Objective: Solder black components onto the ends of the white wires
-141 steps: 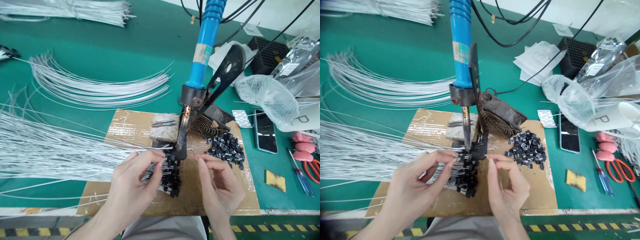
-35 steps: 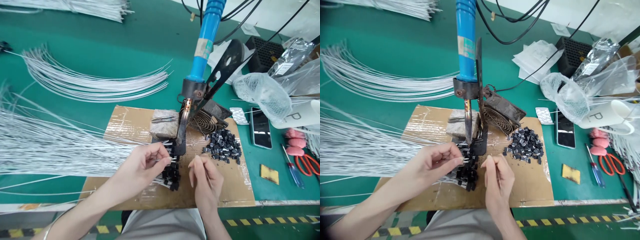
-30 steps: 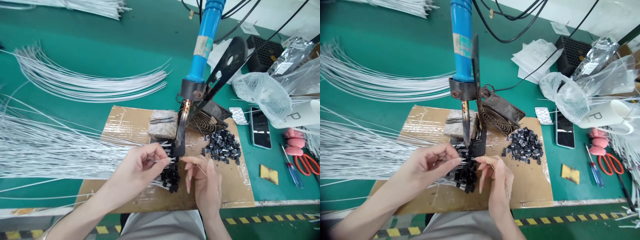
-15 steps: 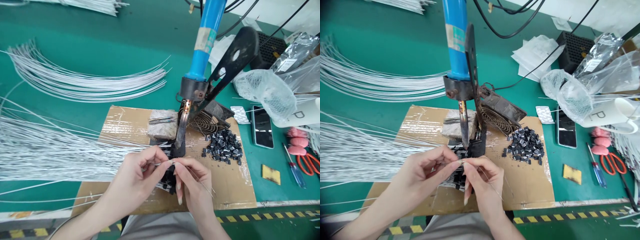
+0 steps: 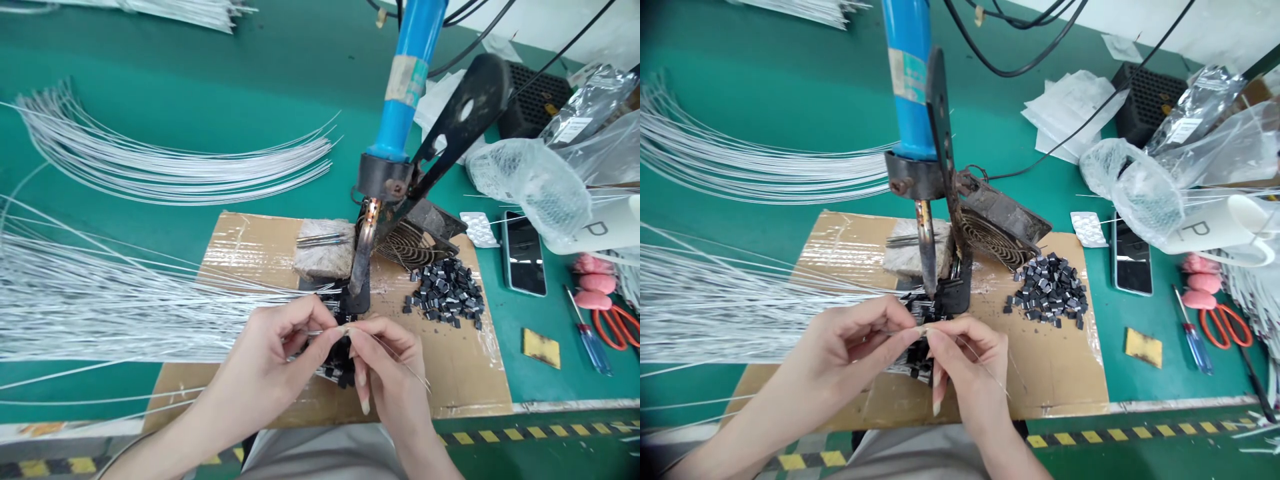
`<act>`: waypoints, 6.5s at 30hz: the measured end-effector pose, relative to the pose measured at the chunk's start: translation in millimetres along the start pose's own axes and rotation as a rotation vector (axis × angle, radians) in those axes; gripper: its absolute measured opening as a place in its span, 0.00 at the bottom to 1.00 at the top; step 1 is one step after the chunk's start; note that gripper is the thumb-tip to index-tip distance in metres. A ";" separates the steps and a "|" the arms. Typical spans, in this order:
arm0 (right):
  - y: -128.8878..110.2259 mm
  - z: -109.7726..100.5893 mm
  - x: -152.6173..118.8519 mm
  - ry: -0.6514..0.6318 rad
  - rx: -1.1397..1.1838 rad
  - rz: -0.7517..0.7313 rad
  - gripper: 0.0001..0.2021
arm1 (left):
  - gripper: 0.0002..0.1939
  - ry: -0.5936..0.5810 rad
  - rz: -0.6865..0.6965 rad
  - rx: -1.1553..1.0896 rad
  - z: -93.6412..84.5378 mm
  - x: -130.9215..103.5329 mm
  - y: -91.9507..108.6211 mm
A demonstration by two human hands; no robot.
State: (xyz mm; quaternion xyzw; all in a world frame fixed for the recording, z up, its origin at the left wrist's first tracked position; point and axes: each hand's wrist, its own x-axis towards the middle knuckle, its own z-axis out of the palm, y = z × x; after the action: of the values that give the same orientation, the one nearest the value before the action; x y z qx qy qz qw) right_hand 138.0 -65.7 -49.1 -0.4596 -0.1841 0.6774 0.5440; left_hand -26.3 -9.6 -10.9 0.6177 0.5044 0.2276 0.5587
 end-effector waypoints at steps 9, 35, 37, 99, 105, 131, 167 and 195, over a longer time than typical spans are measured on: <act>-7.0 0.4 4.6 -0.015 0.043 0.093 0.12 | 0.14 -0.012 0.042 -0.008 -1.9 -0.9 0.5; 3.8 7.3 3.6 -0.005 0.166 0.087 0.14 | 0.12 0.242 0.109 0.016 21.0 -9.4 -21.2; 4.8 7.8 2.8 0.012 0.166 0.086 0.14 | 0.12 0.244 0.101 -0.003 21.9 -10.2 -22.8; 6.2 7.0 2.7 0.057 0.118 0.055 0.13 | 0.10 0.374 0.225 0.102 30.5 -9.4 -18.3; 7.9 4.9 -0.3 0.073 0.049 0.031 0.15 | 0.09 0.348 0.187 0.041 31.0 -11.4 -26.8; -17.9 -37.8 -6.4 0.500 -0.664 -0.511 0.10 | 0.08 0.317 0.127 0.018 19.5 -9.3 -13.6; -10.0 3.8 0.1 0.185 -0.529 -0.479 0.04 | 0.08 0.183 0.088 -0.136 11.9 1.2 10.4; -17.0 0.5 -4.8 0.113 -0.729 -0.659 0.09 | 0.08 0.266 0.076 0.004 9.1 14.1 17.3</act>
State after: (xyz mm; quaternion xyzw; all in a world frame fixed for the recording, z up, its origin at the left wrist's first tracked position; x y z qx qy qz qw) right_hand 147.2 -64.1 -34.0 -0.5733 -0.5149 0.3351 0.5421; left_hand -6.7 0.9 -1.4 0.6018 0.5506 0.3276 0.4768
